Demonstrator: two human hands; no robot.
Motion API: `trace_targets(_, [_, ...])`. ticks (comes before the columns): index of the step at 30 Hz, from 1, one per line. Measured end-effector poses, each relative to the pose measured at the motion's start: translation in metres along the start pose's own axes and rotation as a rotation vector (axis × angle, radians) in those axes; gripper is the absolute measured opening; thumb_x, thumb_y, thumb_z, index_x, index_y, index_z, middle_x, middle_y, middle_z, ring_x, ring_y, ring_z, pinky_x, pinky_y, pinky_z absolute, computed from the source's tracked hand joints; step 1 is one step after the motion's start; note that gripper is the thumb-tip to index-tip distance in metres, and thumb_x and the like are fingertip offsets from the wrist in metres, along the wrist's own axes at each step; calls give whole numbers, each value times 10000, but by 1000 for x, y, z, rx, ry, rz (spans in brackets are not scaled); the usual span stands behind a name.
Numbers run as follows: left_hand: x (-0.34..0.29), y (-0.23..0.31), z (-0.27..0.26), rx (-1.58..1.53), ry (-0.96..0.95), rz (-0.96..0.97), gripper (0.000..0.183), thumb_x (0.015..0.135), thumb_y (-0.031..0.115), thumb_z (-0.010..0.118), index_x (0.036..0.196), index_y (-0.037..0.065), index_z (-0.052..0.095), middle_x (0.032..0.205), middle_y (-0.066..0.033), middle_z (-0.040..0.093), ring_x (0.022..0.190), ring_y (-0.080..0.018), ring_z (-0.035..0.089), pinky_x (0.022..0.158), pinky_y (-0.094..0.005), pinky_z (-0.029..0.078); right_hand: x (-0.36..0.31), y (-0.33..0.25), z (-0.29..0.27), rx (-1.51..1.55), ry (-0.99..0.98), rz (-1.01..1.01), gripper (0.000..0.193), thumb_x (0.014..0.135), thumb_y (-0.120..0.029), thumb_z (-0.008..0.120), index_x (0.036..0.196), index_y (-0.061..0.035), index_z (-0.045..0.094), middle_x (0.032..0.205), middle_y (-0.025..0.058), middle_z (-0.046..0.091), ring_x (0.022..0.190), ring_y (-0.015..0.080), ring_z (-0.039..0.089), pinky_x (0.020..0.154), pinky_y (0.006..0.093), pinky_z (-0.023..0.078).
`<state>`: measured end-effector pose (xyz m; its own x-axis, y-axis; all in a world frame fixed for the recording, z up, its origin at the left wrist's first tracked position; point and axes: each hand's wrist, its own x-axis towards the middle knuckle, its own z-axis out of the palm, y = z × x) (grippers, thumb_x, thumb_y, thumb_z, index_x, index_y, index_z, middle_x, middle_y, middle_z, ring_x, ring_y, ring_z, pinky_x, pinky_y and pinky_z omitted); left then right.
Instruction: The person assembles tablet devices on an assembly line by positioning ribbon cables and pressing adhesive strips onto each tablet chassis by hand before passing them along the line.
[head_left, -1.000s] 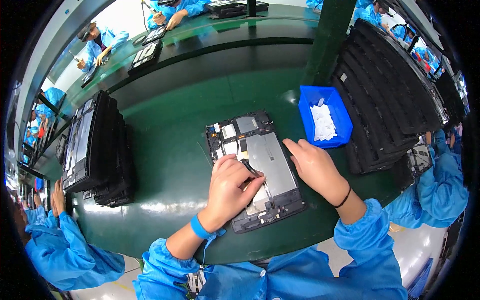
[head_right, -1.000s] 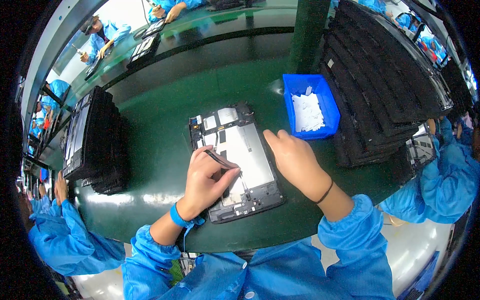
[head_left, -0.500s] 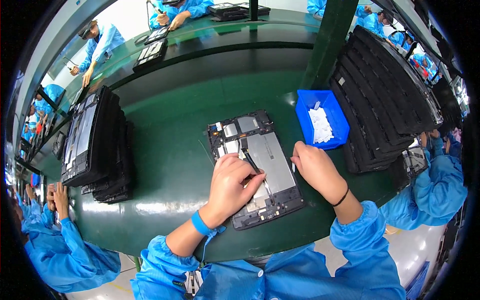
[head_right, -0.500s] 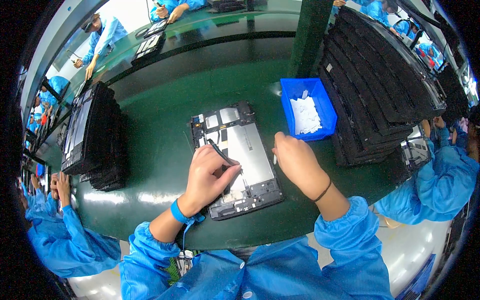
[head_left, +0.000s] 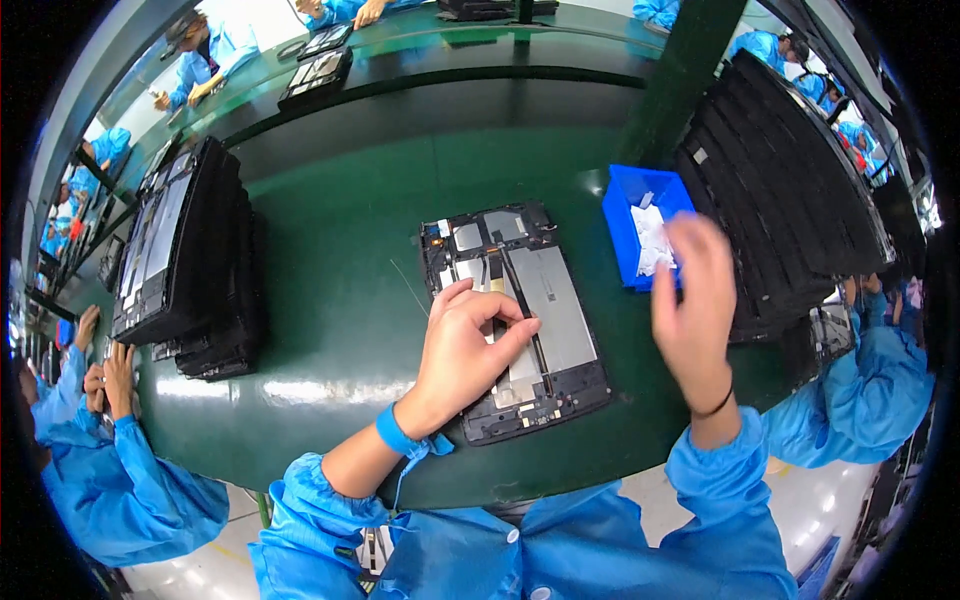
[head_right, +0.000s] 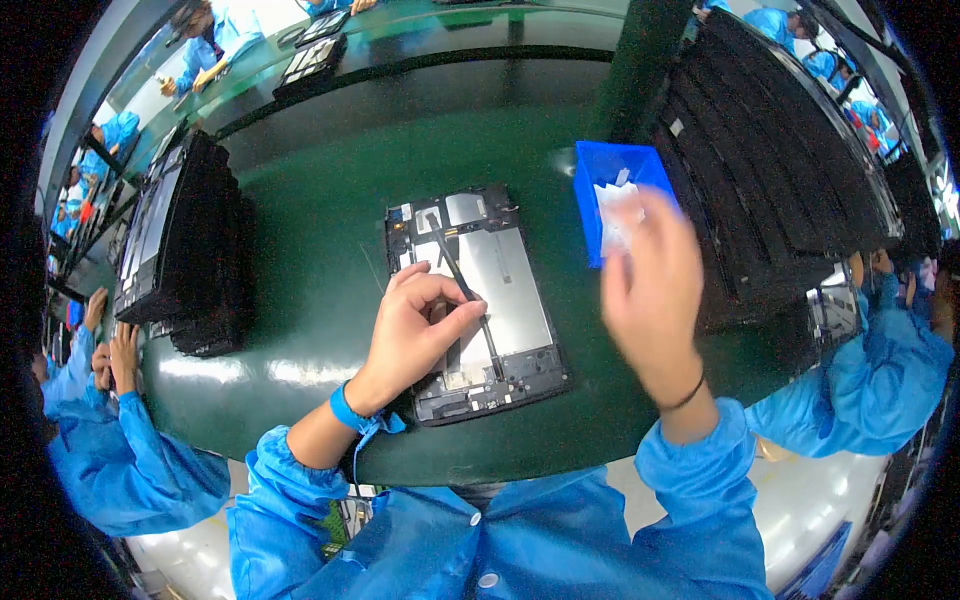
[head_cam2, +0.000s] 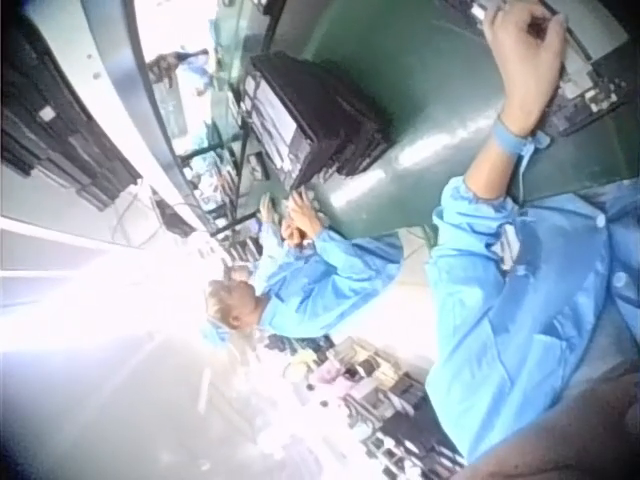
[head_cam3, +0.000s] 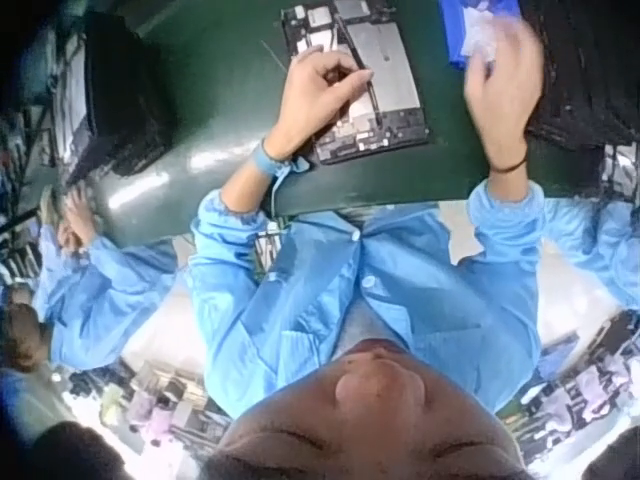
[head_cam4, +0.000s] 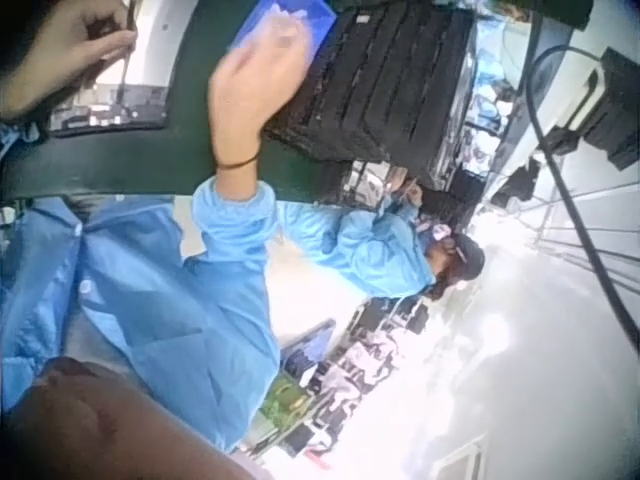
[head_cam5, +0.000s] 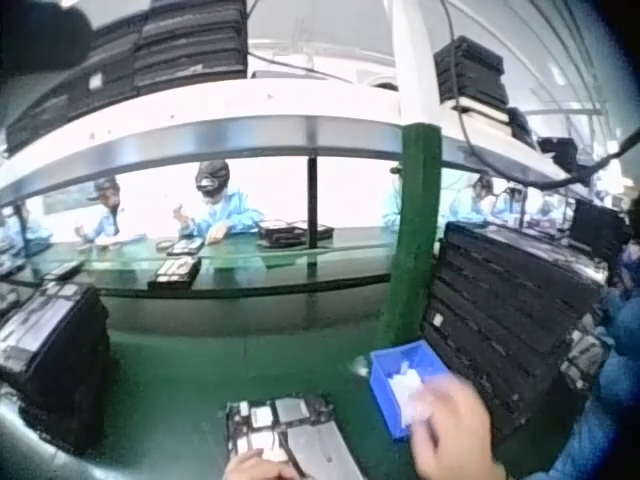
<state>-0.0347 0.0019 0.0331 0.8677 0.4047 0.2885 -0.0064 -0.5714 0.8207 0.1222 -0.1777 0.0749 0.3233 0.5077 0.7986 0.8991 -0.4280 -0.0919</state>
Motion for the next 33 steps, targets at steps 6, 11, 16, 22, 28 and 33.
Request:
trace_targets(6, [4,2,6,195,105,175,136,750,193,770,719,107,670,584,7,552,621,-177,564,1000,-434,396,-46,-39,-9,455,-467,-247,227,681,-84,705,905,-113,674,939,-12,631,769,191,555,642,324,424])
trace_targets(11, [5,0,6,254,98,223,137,714,178,798,705,120,674,566,10,532,607,-184,546,969,-434,414,-46,-44,-5,487,-517,-230,220,674,-98,730,888,-115,681,921,-23,624,758,182,542,635,319,418])
trace_targets(16, [6,1,5,254,47,192,92,723,127,765,741,116,676,694,7,642,741,-202,578,958,-409,409,-49,-42,-2,515,-527,-140,210,667,-96,749,867,-118,688,907,-25,621,747,184,534,638,324,424])
trace_targets(22, [8,-3,9,238,46,173,183,680,161,815,692,93,645,627,-13,550,704,-212,546,966,-435,407,-50,-42,-1,610,-559,-18,186,684,-85,740,860,-113,687,886,-11,609,755,199,540,647,334,430])
trace_targets(28, [9,-1,8,247,23,190,187,685,150,806,688,89,629,635,-26,543,707,-232,538,953,-425,396,-50,-46,-3,582,-565,-10,155,698,-84,731,839,-107,672,884,-4,590,773,203,537,666,337,429])
trace_targets(33, [8,0,6,286,12,199,195,682,148,804,687,79,621,665,-41,562,737,-251,541,932,-420,400,-51,-46,-4,583,-565,-9,144,707,-90,727,837,-103,667,888,3,584,788,202,538,675,339,429])
